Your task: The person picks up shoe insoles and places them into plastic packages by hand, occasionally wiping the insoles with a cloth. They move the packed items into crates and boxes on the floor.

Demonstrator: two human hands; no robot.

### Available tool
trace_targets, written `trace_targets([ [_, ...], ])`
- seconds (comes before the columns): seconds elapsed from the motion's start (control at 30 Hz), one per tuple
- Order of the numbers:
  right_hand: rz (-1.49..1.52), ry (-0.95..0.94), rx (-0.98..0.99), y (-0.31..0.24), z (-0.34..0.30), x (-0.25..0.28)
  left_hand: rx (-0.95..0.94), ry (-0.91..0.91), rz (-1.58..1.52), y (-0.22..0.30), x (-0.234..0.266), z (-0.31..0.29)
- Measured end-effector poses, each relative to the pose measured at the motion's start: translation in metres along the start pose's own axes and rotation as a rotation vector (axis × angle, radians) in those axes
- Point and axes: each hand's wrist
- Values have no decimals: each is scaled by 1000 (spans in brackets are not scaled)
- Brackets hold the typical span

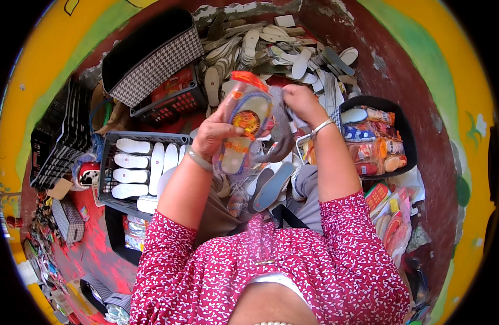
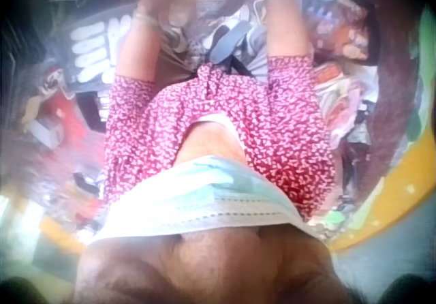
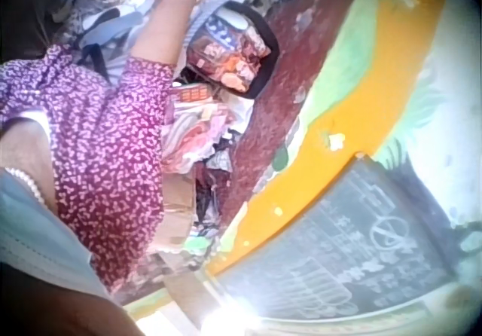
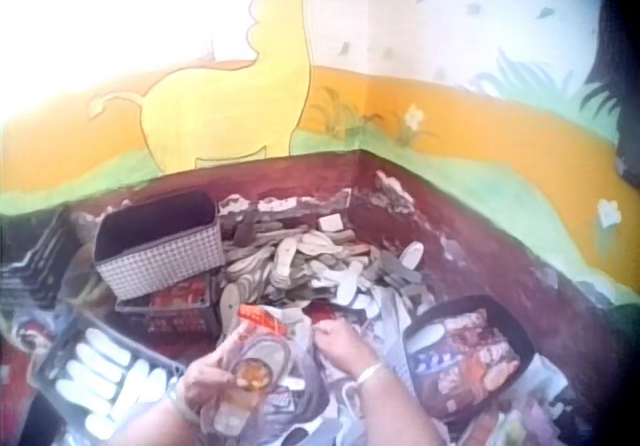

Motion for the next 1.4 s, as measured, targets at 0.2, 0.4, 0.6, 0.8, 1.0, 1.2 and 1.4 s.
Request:
trace_targets([
  [0.2, 1212, 325, 272, -23, -17, 27, -10, 6, -38, 8, -4, 1],
  [0.4, 871, -17, 488, -61, -39, -15, 40, 37, 79, -2, 9, 3],
  [0.6, 594, 27, 523, -64, -38, -41, 135, 20, 131, -11, 21, -1],
  [0.8, 594, 175, 465, -63, -41, -43, 241, -62, 107, -6, 0, 0],
  [1.0, 680, 405, 402, -65, -37, -52, 282, -14, 73, -9, 0, 0],
  [1.2, 939, 482, 291, -55, -31, -55, 256, -29, 121, -9, -3, 3],
  [1.4, 1235, 449, -14, -57, -34, -52, 220, -98, 181, -11, -3, 6],
])
Point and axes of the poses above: each hand's wrist, its own z-axis towards the middle knuckle, its own x-axis out of the back of the hand, y = z × x, and after that the axes turned 6 degrees about z, right-handed
